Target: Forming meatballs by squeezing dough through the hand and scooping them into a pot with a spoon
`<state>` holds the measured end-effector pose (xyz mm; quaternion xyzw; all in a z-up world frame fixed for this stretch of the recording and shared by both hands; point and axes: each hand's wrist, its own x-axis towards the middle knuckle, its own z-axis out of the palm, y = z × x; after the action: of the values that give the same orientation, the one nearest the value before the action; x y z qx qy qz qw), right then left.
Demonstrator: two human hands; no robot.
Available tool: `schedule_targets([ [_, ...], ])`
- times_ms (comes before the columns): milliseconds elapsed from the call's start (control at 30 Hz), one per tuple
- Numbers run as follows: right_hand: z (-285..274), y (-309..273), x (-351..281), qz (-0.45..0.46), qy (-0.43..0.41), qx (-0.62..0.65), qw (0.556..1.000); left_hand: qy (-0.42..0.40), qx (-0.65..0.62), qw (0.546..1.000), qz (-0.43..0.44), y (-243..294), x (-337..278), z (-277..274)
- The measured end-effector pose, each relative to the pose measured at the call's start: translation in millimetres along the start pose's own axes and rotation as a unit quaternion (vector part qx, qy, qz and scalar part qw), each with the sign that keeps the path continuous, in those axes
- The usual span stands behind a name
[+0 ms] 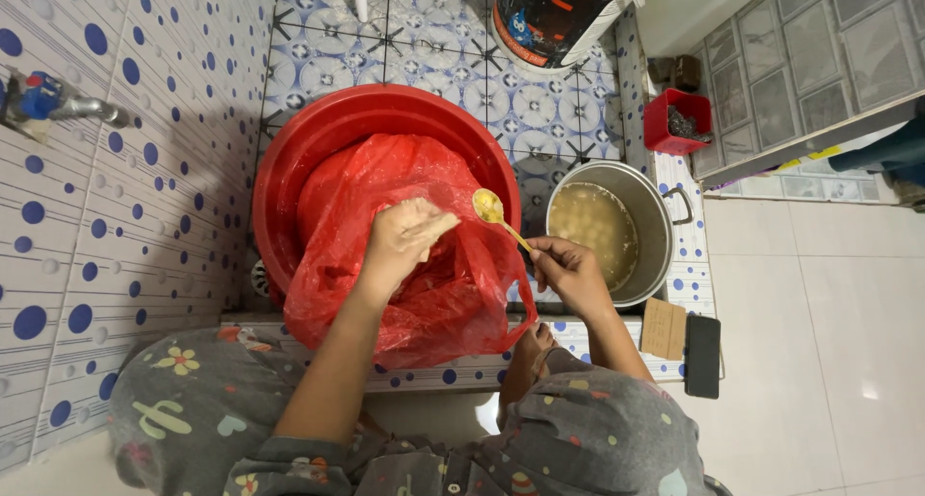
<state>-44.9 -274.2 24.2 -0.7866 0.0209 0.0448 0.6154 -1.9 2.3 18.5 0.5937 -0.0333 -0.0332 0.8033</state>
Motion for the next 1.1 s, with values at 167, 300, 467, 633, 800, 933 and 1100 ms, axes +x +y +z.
schedule_targets([
  [167, 1, -2, -1, 0.002, 0.000, 0.001, 1.000, 0.011, 0.056, 0.998, 0.027, 1, 8, 0],
  [300, 2, -9, -2, 0.001, 0.001, 0.008, 1.000, 0.035, 0.069, 0.997, 0.023, -43, 10, -10],
  [467, 5, -20, -4, -0.004, 0.005, 0.005, 1.000, -0.006, 0.010, 0.999, 0.031, -21, 11, -4],
  [633, 11, -26, -6, -0.044, 0.018, -0.016, 0.999, -0.007, -0.064, 0.995, -0.079, -18, 7, -2],
  [800, 30, -82, -11, -0.231, 0.055, -0.215, 0.947, 0.019, 0.024, 0.999, 0.009, -4, 5, 8],
  [933, 39, -73, -8, -0.297, 0.032, -0.287, 0.910, 0.021, 0.040, 0.999, 0.030, -25, 10, 4],
  [1100, 47, -76, -7, -0.360, 0.043, -0.381, 0.851, 0.053, 0.072, 0.996, 0.007, -56, 14, -5],
])
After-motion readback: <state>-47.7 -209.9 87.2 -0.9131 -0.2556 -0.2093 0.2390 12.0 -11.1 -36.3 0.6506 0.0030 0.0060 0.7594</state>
